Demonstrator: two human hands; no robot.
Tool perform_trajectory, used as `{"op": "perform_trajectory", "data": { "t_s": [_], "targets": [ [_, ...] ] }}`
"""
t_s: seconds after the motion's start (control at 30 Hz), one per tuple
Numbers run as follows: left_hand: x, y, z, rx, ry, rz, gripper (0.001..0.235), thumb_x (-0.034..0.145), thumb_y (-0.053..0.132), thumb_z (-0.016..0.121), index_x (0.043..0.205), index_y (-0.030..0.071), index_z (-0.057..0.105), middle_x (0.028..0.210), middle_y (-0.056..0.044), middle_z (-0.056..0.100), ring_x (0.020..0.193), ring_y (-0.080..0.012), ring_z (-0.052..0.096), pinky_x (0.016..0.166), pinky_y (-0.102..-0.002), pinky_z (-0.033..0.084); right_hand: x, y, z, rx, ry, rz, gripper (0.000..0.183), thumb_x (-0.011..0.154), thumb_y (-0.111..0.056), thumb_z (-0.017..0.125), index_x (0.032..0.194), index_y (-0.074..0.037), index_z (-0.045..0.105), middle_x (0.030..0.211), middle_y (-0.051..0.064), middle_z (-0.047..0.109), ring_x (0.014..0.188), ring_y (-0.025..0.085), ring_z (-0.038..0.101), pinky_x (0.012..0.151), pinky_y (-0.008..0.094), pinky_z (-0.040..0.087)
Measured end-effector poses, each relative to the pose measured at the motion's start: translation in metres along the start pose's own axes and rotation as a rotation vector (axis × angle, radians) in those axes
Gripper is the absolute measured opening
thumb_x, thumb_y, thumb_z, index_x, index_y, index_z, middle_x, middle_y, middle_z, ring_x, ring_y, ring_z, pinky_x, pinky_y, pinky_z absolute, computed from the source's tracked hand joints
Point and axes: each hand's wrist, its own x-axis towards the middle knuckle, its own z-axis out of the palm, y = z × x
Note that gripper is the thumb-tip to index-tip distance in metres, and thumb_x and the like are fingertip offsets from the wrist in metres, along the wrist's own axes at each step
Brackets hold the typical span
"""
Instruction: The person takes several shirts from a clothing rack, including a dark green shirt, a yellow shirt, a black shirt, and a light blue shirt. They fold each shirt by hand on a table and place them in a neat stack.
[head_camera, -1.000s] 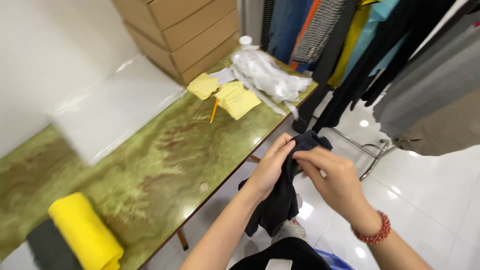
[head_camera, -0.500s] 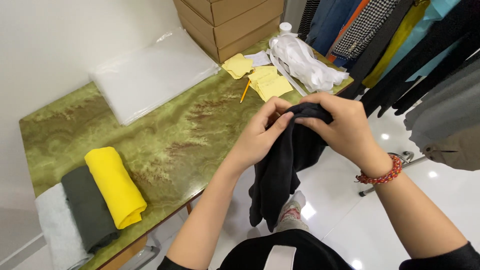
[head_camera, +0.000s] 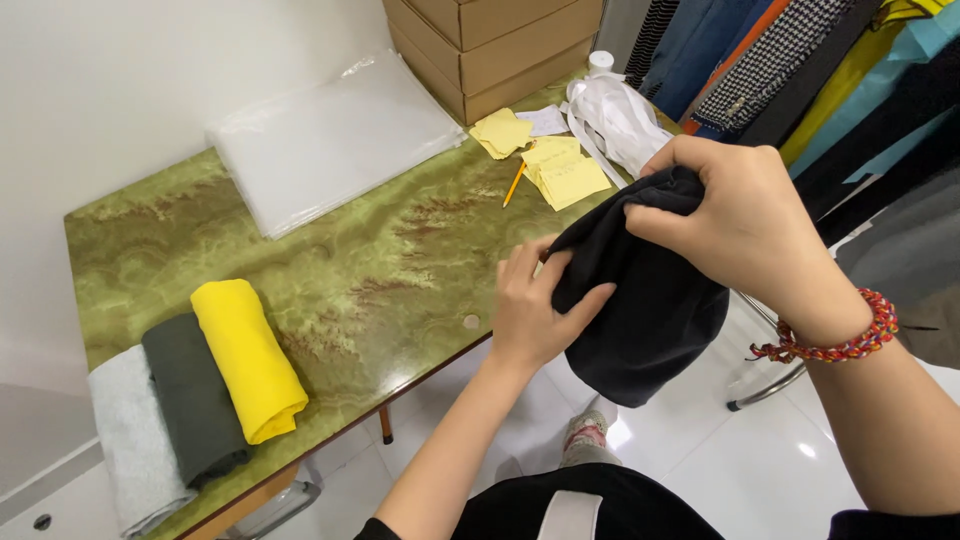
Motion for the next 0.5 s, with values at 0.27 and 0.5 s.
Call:
{"op": "perform_trajectory", "data": {
  "t_s": [0.27,0.5],
  "targets": [
    [-0.012,-0.047,0.020,-0.148,-0.209,-0.137,0.021,0.091,0.012,0.059,0.108,0.005,0.069,0.127,-0.007,0.067,0.112,-0.0336,0.055,0.097,-0.048,0.042,0.002,0.012,-0.016,0.017,-0.090,-0.214,0.022,0.081,-0.016,0.085,0.101,-0.019,0.077,0.075,-0.005,0.073,0.064,0.008,0.058,0.066,0.025,0.047],
    [-0.046,-0.093,0.036,-0.295,-0.486,-0.286,0.029,0.102,0.017,0.050,0.106,0.005,0.076,0.126,-0.002,0.066,0.121,-0.0313,0.046,0.112,-0.043,0.038,0.015,0.031,-0.034,0.066,-0.097,-0.331,0.025,0.082,-0.011,0.090,0.105,-0.011,0.080,0.094,-0.001,0.075,0.086,0.009,0.062,0.085,0.024,0.046]
  ]
}}
